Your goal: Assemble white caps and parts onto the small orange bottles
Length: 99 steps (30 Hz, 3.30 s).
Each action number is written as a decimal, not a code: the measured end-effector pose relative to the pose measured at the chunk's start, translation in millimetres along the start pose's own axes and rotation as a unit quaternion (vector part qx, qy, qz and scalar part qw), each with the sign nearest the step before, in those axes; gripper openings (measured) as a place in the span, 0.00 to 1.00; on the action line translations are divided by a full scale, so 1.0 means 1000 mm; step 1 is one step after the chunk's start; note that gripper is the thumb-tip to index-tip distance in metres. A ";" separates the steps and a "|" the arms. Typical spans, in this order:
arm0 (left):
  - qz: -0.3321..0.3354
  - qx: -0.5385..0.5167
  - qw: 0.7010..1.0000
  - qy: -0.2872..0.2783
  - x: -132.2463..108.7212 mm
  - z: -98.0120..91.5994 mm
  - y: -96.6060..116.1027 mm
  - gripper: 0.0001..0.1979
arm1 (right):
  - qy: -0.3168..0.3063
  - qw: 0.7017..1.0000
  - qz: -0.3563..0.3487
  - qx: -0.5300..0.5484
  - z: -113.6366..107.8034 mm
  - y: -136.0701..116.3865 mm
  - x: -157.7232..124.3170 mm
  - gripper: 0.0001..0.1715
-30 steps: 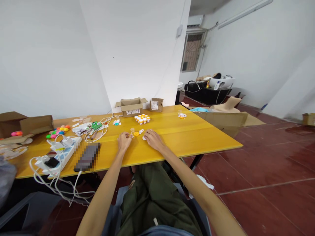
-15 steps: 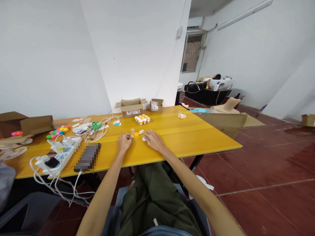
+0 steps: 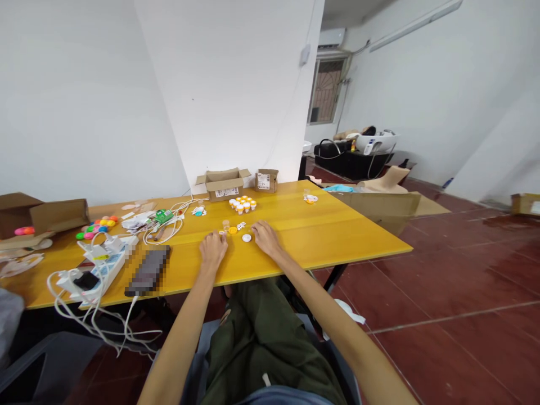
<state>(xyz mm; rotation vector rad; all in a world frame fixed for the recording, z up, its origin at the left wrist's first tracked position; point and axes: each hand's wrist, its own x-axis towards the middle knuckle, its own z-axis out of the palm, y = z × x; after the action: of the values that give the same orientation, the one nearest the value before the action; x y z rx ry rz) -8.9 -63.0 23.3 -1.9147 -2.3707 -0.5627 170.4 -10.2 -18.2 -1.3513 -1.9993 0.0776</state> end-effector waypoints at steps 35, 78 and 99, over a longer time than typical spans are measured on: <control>0.116 -0.013 0.992 -0.051 0.004 0.012 -0.004 0.12 | -0.086 0.979 -0.183 -0.027 0.014 -0.009 0.055 0.07; 0.269 -0.308 0.911 -0.057 0.013 0.024 -0.006 0.06 | -0.036 0.994 0.024 0.099 -0.011 0.038 0.006 0.07; 0.263 -0.341 0.901 -0.053 0.022 0.030 0.000 0.05 | -0.096 0.991 -0.089 0.041 -0.017 0.000 -0.004 0.10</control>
<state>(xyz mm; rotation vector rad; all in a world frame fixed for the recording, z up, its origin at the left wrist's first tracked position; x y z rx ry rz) -8.5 -33.3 1.1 -2.7663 -1.6665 -1.3785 181.6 -19.4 -7.7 -1.1460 -2.2429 0.2114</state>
